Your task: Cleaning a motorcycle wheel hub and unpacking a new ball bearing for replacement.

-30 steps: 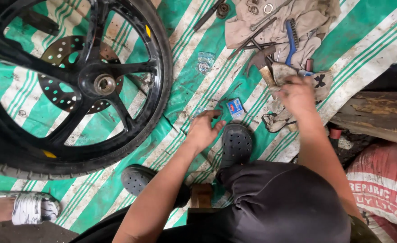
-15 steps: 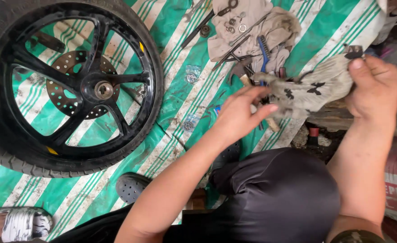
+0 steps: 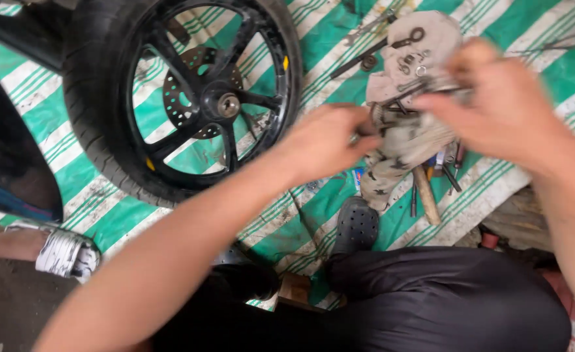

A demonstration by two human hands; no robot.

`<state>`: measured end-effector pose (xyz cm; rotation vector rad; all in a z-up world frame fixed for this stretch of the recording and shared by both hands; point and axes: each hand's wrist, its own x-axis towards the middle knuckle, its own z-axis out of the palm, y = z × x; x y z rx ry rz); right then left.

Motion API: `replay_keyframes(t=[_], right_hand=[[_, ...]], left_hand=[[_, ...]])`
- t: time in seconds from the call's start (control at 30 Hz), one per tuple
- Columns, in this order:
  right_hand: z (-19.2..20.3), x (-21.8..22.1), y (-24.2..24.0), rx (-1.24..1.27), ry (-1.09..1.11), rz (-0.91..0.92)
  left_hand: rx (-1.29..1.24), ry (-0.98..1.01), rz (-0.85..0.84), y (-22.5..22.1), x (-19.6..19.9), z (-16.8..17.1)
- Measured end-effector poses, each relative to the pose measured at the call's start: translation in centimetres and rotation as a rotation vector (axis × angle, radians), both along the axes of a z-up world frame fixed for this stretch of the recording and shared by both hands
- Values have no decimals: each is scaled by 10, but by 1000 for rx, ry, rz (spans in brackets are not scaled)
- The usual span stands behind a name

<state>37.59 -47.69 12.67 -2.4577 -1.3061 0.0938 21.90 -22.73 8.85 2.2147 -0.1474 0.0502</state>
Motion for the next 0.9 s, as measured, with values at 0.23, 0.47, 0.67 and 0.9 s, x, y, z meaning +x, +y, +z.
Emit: replay_keyframes(t=[0.23,0.47,0.67,0.9], right_hand=[[-160,-42,175,297,702,-66],[-266,-114,272,654,796,-398],[-267,-135,265,554,506,-107],[-284,-90,255,-31,-176,334]], left_hand=[[238,937,-89,142,-119,-66],[-1,928,-64,179,-138,-21],[-41,907,-28,192,-152,-15],[-59,853,-40,196,-149,-6]])
